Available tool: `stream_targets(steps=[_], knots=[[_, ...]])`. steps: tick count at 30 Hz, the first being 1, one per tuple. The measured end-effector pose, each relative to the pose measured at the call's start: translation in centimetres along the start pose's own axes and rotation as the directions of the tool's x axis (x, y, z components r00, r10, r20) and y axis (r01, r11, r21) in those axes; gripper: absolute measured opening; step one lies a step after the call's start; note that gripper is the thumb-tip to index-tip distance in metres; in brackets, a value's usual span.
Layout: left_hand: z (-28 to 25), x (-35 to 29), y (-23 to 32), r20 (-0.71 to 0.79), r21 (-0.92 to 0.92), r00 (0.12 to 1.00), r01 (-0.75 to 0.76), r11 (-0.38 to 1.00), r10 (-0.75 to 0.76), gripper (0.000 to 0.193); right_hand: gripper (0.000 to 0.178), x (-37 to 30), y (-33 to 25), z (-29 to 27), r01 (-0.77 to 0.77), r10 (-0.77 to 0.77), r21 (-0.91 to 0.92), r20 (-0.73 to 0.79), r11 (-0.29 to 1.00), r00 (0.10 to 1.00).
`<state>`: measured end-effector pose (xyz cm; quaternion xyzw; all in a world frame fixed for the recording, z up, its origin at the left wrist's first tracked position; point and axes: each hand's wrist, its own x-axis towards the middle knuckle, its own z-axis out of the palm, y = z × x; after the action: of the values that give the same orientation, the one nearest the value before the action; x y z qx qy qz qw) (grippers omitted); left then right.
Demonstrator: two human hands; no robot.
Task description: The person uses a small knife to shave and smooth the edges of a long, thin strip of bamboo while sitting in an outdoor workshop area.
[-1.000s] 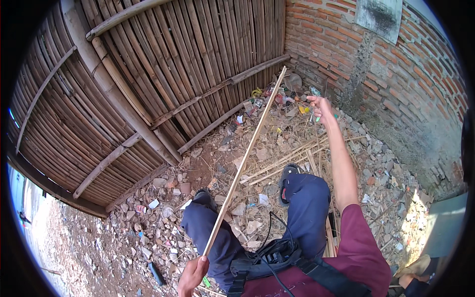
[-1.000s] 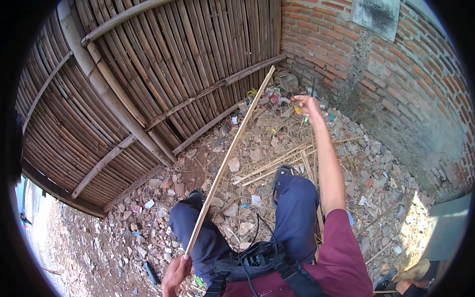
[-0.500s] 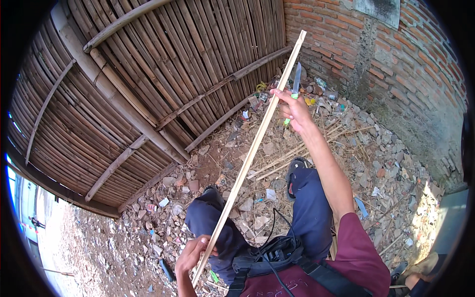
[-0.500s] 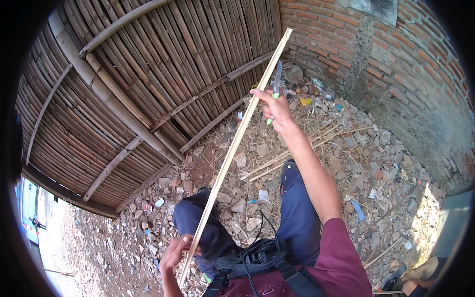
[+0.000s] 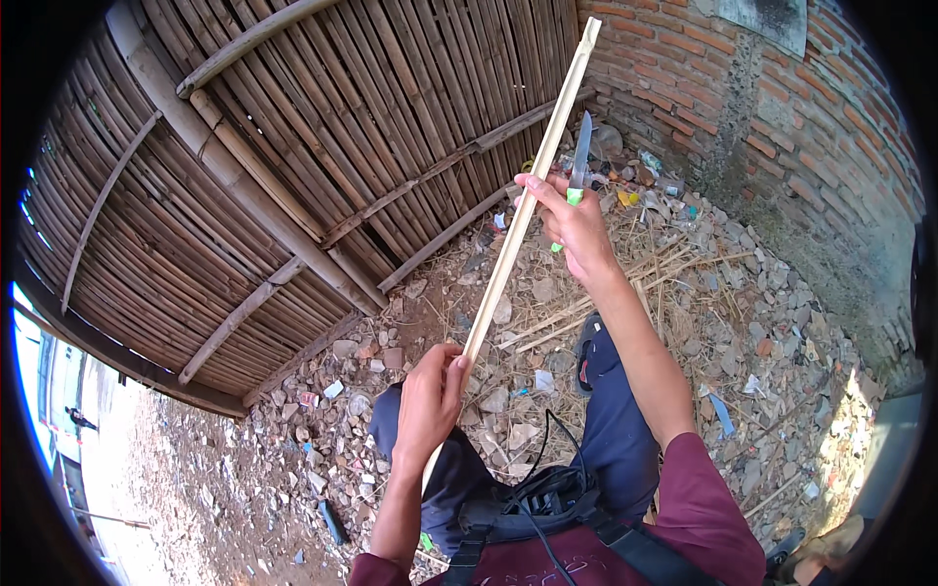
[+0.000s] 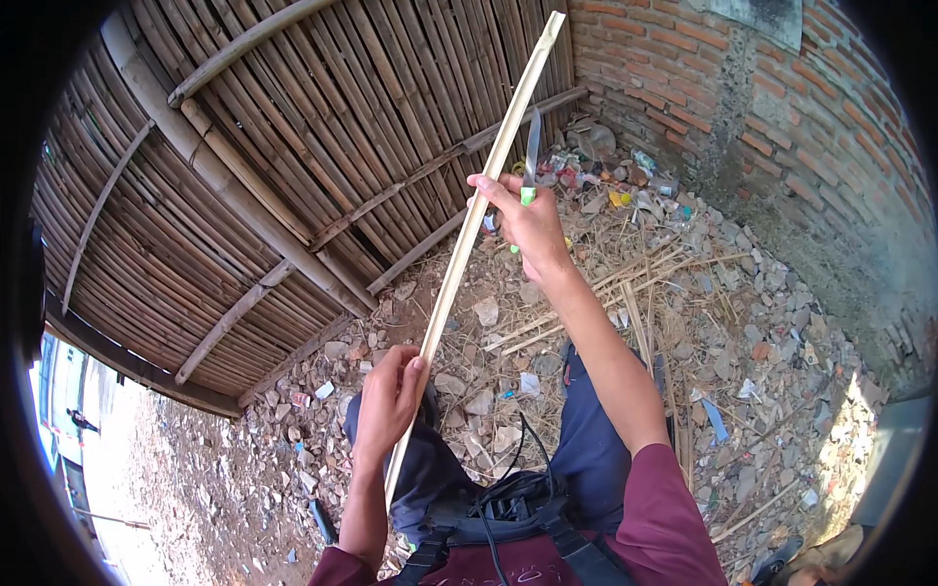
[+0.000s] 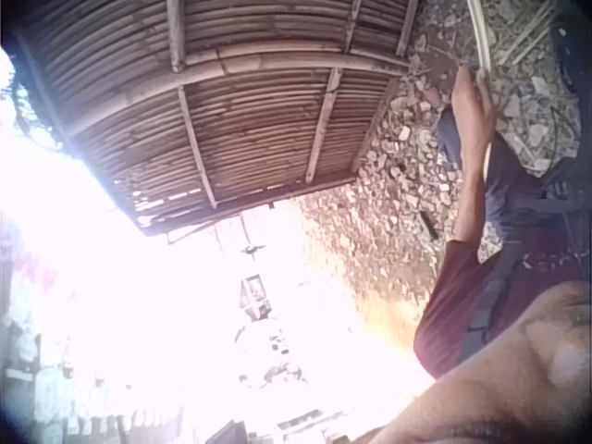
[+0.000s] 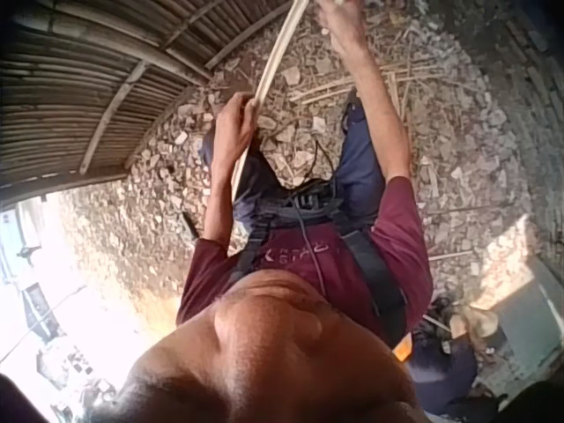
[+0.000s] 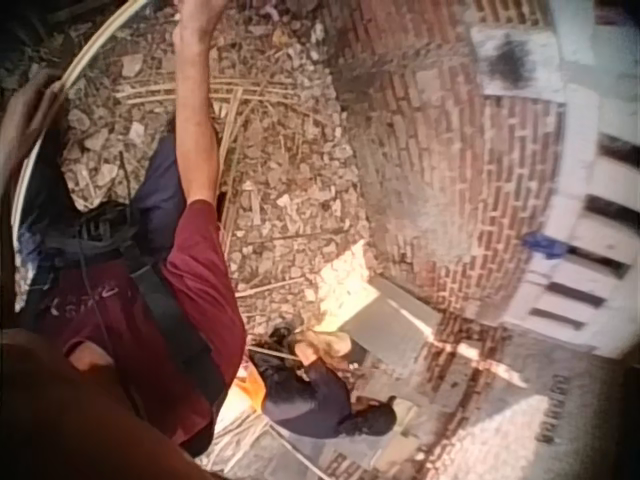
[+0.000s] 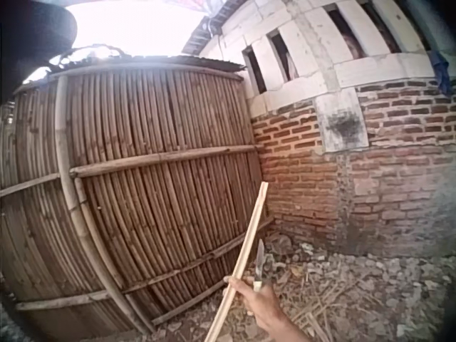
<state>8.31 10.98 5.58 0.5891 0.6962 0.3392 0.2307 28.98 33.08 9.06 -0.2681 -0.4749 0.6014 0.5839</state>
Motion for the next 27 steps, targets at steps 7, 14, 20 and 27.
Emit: stream_targets(steps=[7, 14, 20, 27], knots=[[0.9, 5.6, -2.9, 0.386, -0.295, 0.912, -0.022, 0.955, 0.140, 0.041, 0.032, 1.0, -0.3, -1.7, 0.013, -0.020, -0.113, -0.058, 0.994, 0.998], [3.8, 10.4, -3.5, 0.507, -0.586, 0.855, 0.248, 0.772, 0.110, 0.047, 0.039, 3.9, 3.4, -4.8, 0.093, -0.094, -0.411, 0.018, 0.907, 0.995], [5.4, 12.5, -5.7, 0.618, -0.555, 0.786, 0.405, 0.727, 0.033, 0.051, 0.031, 4.0, 7.1, -6.9, 0.089, -0.063, -0.759, 0.063, 0.645, 0.996], [5.8, 13.9, -6.6, 0.651, -0.562, 0.758, 0.518, 0.645, -0.041, 0.040, 0.023, 2.2, 10.6, -5.7, 0.205, 0.019, -0.906, 0.227, 0.369, 0.974]])
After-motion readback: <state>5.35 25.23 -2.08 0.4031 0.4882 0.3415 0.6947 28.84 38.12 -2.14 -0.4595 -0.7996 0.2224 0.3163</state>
